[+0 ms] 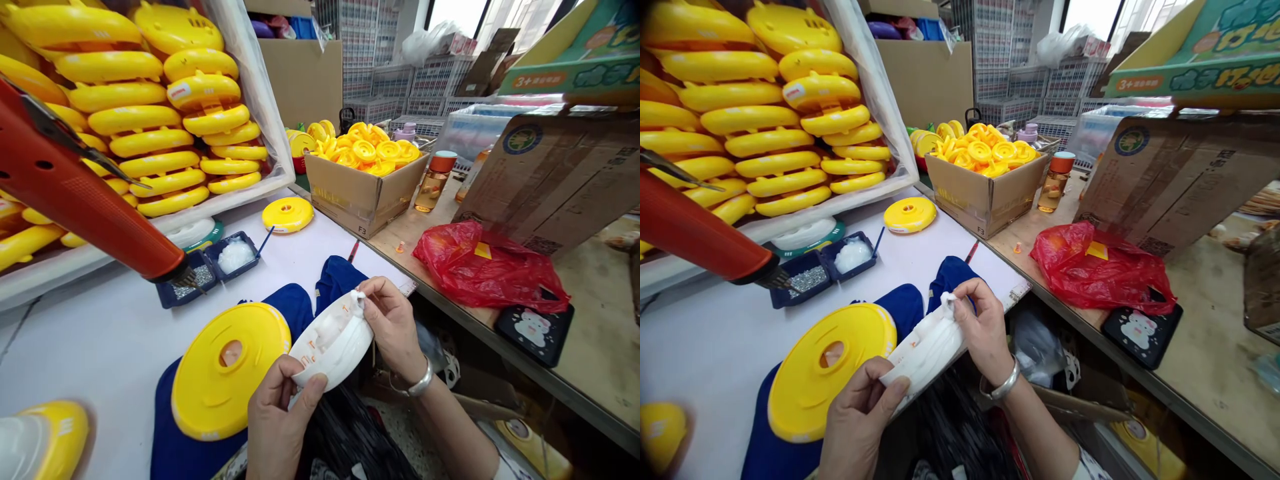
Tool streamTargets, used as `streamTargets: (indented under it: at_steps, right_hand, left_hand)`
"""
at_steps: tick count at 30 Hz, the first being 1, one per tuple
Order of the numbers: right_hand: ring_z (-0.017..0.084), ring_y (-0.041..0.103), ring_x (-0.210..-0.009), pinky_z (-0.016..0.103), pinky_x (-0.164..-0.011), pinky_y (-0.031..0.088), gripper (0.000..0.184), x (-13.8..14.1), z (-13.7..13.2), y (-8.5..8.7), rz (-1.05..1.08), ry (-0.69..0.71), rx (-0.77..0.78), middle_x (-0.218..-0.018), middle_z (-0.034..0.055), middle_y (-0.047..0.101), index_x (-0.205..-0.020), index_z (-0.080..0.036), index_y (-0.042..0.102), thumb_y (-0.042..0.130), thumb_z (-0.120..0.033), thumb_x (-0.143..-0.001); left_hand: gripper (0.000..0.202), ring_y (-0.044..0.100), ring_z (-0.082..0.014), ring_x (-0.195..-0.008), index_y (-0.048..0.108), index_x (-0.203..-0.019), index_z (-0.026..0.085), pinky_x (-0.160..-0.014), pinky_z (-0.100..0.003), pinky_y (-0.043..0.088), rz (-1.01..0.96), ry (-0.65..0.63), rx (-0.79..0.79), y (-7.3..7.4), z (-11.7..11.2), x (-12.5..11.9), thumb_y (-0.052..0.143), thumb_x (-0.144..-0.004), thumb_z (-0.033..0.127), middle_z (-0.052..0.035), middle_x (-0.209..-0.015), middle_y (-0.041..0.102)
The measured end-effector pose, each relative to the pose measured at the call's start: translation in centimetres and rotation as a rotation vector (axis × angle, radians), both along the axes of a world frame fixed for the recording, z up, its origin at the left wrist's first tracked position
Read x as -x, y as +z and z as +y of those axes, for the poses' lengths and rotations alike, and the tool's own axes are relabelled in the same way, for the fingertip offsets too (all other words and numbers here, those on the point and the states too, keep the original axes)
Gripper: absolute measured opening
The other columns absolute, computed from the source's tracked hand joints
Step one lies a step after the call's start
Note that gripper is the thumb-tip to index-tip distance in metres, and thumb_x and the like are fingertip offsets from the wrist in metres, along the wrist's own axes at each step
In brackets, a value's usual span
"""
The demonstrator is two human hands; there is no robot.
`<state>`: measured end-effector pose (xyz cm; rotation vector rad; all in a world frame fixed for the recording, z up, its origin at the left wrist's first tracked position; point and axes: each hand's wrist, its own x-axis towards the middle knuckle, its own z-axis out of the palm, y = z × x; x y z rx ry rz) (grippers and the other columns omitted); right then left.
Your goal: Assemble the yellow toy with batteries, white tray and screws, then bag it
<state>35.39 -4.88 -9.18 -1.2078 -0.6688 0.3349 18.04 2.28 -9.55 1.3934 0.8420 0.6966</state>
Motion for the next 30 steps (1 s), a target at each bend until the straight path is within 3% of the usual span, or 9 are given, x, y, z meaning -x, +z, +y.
streamTargets:
  at_steps: [8,15,18,21,23,26,30]
  right_hand:
    - [0.01,0.045,-0.065,0.022,-0.058,0.035,0.025,-1.5,1.1,-1.4,0.238,0.019,-0.02,-0.076,-0.0011,0.053,-0.087,-0.018,0.055,0.068,-0.038,-0.081]
    - [0.01,0.045,-0.062,0.022,-0.057,0.036,0.025,-2.0,1.3,-2.1,0.282,0.014,-0.008,-0.074,-0.002,0.052,-0.087,-0.018,0.053,0.066,-0.039,-0.083]
    - [0.011,0.048,-0.068,0.023,-0.061,0.038,0.018,-0.9,0.2,-1.1,0.191,-0.048,0.023,-0.077,-0.0006,0.054,-0.085,-0.018,0.055,0.065,-0.034,-0.085]
    - [0.016,0.053,-0.087,0.027,-0.077,0.042,0.01,0.5,-1.2,-0.3,-0.015,-0.099,0.034,-0.09,0.0032,0.057,-0.085,-0.019,0.058,0.062,-0.029,-0.086]
    - [0.017,0.053,-0.094,0.029,-0.081,0.042,0.01,0.9,-1.9,-0.4,-0.026,-0.104,0.013,-0.094,0.0041,0.057,-0.085,-0.02,0.059,0.062,-0.029,-0.086]
    - [0.014,0.053,-0.079,0.026,-0.07,0.043,0.016,0.2,-2.2,-1.5,0.208,-0.066,0.002,-0.088,0.0022,0.059,-0.087,-0.02,0.058,0.066,-0.034,-0.083]
    - [0.012,0.05,-0.06,0.024,-0.056,0.042,0.029,-1.8,-2.2,-2.2,0.412,0.037,0.026,-0.071,-0.0003,0.058,-0.083,-0.02,0.054,0.072,-0.043,-0.077]
  left_hand:
    - [0.03,0.053,-0.0117,-0.068,0.054,-0.067,0.017,-0.062,-0.015,0.044,-0.014,-0.013,0.028,-0.2,0.3,0.5,0.079,-0.067,0.034,0.0021,-0.068,0.055]
    - [0.031,0.052,-0.0121,-0.068,0.054,-0.069,0.017,-0.062,-0.016,0.044,0.02,-0.032,0.04,-0.3,0.8,0.8,0.08,-0.065,0.033,0.0021,-0.068,0.055]
    - [0.03,0.052,-0.0128,-0.066,0.054,-0.067,0.017,-0.061,-0.017,0.043,0.021,-0.04,0.034,-0.3,0.6,0.7,0.08,-0.064,0.033,0.0016,-0.066,0.055]
    - [0.03,0.053,-0.0143,-0.068,0.054,-0.067,0.017,-0.063,-0.019,0.044,0.018,-0.043,0.016,-0.4,-0.1,0.5,0.079,-0.066,0.034,0.0007,-0.068,0.055]
    - [0.027,0.052,-0.0146,-0.07,0.054,-0.067,0.018,-0.064,-0.02,0.043,0.019,-0.02,-0.044,-0.5,-0.7,0.4,0.077,-0.068,0.033,0.0008,-0.069,0.054]
    - [0.024,0.052,-0.0141,-0.07,0.054,-0.068,0.019,-0.065,-0.02,0.042,-0.002,-0.006,-0.198,-0.5,-1.2,0.6,0.075,-0.071,0.029,0.0016,-0.071,0.053]
    - [0.023,0.053,-0.0143,-0.066,0.054,-0.074,0.022,-0.063,-0.023,0.042,-0.075,-0.174,-0.533,0.7,-1.1,1.5,0.077,-0.072,0.026,0.0023,-0.069,0.055]
